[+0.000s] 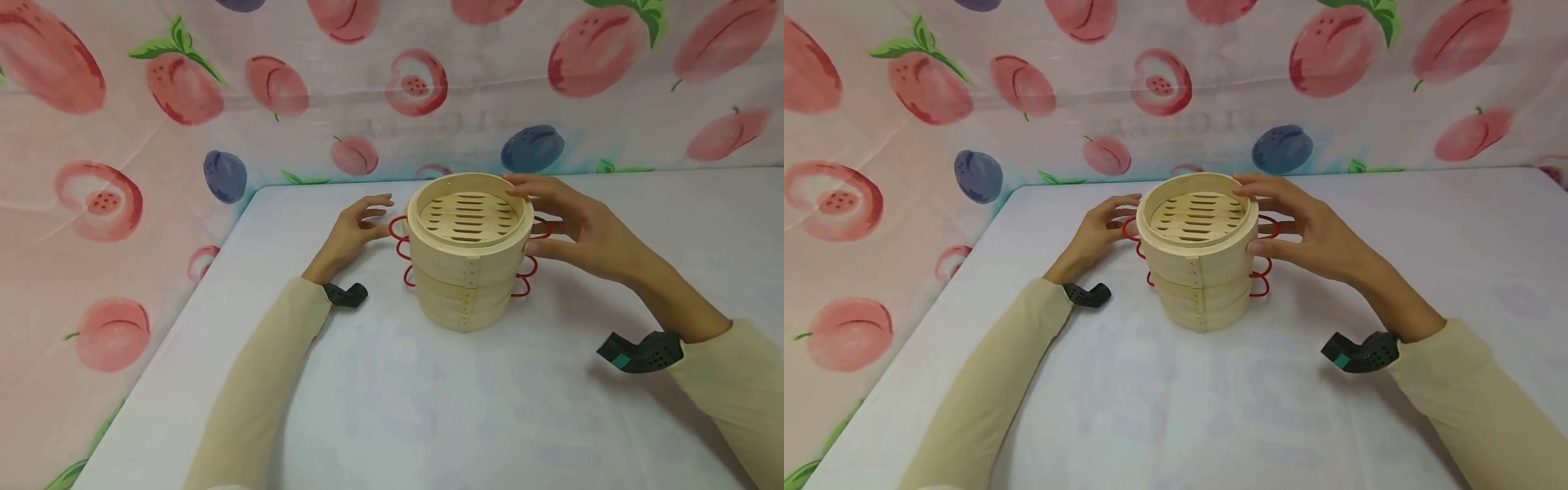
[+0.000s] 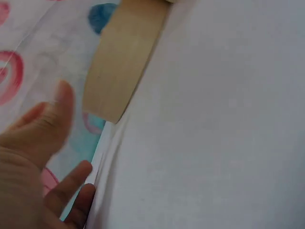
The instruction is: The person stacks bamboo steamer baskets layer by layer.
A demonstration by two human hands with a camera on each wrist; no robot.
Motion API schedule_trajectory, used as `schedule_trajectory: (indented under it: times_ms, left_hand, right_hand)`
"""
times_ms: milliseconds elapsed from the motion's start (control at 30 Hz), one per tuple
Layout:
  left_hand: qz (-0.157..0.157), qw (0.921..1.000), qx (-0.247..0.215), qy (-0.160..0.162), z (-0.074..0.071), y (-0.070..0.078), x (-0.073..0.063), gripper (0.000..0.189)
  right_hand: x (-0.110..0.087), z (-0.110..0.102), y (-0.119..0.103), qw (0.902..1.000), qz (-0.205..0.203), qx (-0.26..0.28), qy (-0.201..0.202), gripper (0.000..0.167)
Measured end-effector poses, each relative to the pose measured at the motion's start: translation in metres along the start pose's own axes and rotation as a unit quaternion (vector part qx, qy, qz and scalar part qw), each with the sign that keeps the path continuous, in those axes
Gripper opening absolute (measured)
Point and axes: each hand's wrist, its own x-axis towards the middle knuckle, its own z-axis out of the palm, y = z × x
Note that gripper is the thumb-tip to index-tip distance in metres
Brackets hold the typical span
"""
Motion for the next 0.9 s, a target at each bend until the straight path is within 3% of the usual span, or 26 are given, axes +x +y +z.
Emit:
schedule_trajectory:
  times_ms: [100, 267, 367, 533, 600, 900]
  left_hand:
    - [0.001, 0.9998, 0.017, -0.009, 0.002, -0.006, 0.002, 0.046]
    - [-0.002, 0.9959, 0.056, -0.071, 0.006, -0.006, 0.007, 0.050]
    - [-0.020, 0.9931, 0.076, -0.087, 0.007, 0.007, 0.004, 0.049]
    - [-0.036, 0.9935, 0.089, -0.062, 0.008, 0.008, 0.004, 0.042]
    - [-0.032, 0.9942, 0.090, -0.049, 0.007, -0.003, 0.007, 0.039]
    - [-0.039, 0.9956, 0.078, -0.034, 0.004, -0.005, 0.006, 0.035]
  right_hand:
    - [0.000, -0.001, 0.001, 0.9999, -0.003, -0.010, -0.003, 0.069]
    - [-0.001, -0.002, 0.004, 1.0000, -0.002, -0.001, -0.003, 0.069]
    - [0.000, -0.001, 0.005, 0.9998, -0.003, 0.018, -0.005, 0.068]
    - [0.000, -0.001, 0.001, 0.9996, 0.011, 0.027, -0.001, 0.066]
    - [0.000, 0.000, 0.000, 0.9995, 0.016, 0.029, 0.000, 0.066]
    - [0.000, -0.001, -0.001, 0.9996, 0.006, 0.026, -0.010, 0.069]
